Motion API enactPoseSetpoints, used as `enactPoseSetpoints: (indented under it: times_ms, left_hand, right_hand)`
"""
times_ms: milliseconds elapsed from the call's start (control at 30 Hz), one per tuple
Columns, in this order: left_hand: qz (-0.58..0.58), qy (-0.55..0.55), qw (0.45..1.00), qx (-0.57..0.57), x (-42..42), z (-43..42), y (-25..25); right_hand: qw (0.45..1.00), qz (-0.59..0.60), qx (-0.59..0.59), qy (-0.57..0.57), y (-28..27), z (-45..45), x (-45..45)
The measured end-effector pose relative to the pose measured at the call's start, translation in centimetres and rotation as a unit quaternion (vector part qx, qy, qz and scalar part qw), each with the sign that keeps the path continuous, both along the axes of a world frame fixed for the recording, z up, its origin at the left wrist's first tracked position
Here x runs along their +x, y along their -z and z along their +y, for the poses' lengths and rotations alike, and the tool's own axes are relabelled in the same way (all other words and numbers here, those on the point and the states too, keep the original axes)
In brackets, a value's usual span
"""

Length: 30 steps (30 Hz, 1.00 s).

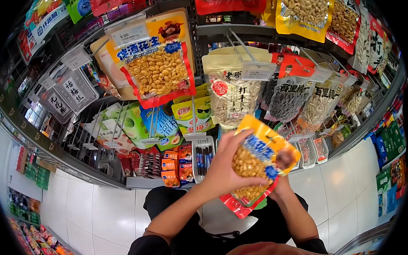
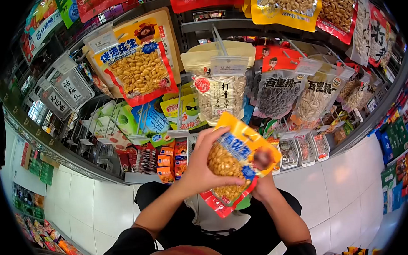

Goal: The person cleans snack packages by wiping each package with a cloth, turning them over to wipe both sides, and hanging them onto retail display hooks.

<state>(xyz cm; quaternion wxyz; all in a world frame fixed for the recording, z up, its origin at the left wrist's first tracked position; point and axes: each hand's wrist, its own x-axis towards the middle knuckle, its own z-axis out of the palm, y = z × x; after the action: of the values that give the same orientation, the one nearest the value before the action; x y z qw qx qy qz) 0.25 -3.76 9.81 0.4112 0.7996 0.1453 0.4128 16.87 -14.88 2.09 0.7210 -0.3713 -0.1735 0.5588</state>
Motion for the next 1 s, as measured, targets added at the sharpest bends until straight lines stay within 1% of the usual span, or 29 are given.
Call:
enactPoseSetpoints:
  times_ms: [33,67,100,133,167,233,267,300,333,367,400,433,467,500,533,633,700,733,767,833,1000]
  left_hand:
    - [0.017,0.028,0.999,0.0,0.3,1.1,-0.9]
    - [0.033,0.054,0.998,-0.003,0.6,2.2,-1.6]
    - [0.052,0.081,0.995,-0.005,0.7,3.1,-2.1]
    - [0.03,0.092,0.995,0.014,1.2,3.9,-2.7]
    - [0.037,0.091,0.995,0.015,1.4,4.5,-3.4]
    - [0.054,0.089,0.994,0.012,1.3,4.8,-4.7]
    - [0.038,0.046,0.998,0.003,0.9,4.8,-5.3]
    - [-0.001,0.021,1.0,-0.01,0.4,5.2,-5.5]
    - [-0.037,-0.006,0.999,-0.025,-0.3,5.7,-5.5]
    - [-0.039,-0.06,0.996,0.046,-1.6,7.0,-5.6]
    - [-0.073,-0.1,0.988,0.095,-2.9,8.2,-5.4]
    - [-0.129,-0.11,0.984,0.06,-3.9,9.2,-5.1]
    - [-0.19,-0.089,0.977,0.026,-4.8,9.9,-5.2]
    - [-0.221,-0.083,0.972,0.005,-5.7,9.9,-5.7]
    - [-0.255,-0.102,0.961,0.038,-6.5,10.9,-5.5]
    - [-0.302,-0.181,0.936,0.035,-7.0,11.7,-6.3]
    - [-0.305,-0.228,0.923,0.052,-7.1,12.6,-7.2]
    - [-0.321,-0.249,0.909,0.091,-7.1,13.3,-7.5]
    - [-0.345,-0.243,0.9,0.113,-6.9,13.4,-8.0]
    - [-0.368,-0.222,0.896,0.106,-6.8,13.3,-8.6]
    - [-0.34,-0.259,0.893,0.142,-6.2,13.8,-9.5]
  right_hand:
    - [0.999,0.041,0.002,-0.027,0.5,0.0,0.8]
    - [0.998,-0.024,0.023,-0.045,0.9,-0.7,1.4]
    - [0.999,-0.01,0.026,-0.021,-0.1,-0.6,1.0]
    - [0.999,-0.025,0.041,-0.008,0.1,-0.7,1.1]
    - [0.998,-0.04,0.056,0.005,0.3,-0.8,1.5]
    - [0.998,-0.044,0.002,0.054,-0.4,-1.0,1.5]
    - [0.997,0.007,0.012,0.072,-0.4,-0.7,1.4]
    - [0.996,0.012,-0.003,0.088,-1.2,-0.1,1.1]
    - [0.999,-0.025,-0.004,0.045,-1.7,-0.4,1.7]
    - [0.998,-0.061,-0.007,0.0,-1.9,-0.8,2.2]
    - [0.995,-0.098,-0.021,0.024,-2.0,-0.6,1.8]
    - [0.995,-0.091,-0.025,0.024,-2.0,-0.6,1.5]
    - [0.996,-0.086,-0.027,0.024,-2.1,-0.6,1.4]
    - [0.996,-0.084,-0.03,0.024,-2.3,-0.8,1.2]
    - [0.996,-0.082,-0.036,0.023,-2.6,-0.8,0.9]
    - [0.996,-0.079,-0.02,-0.031,-2.0,-1.1,0.9]
    - [0.996,-0.08,-0.013,-0.036,-2.0,-1.1,0.6]
    - [0.996,-0.075,-0.017,-0.046,-1.8,-1.3,0.8]
    - [0.996,-0.072,-0.02,-0.055,-1.6,-1.4,1.0]
    - [0.996,-0.073,-0.021,-0.038,-1.5,-1.5,1.0]
    - [0.997,-0.069,-0.025,-0.01,-1.3,-1.7,1.1]
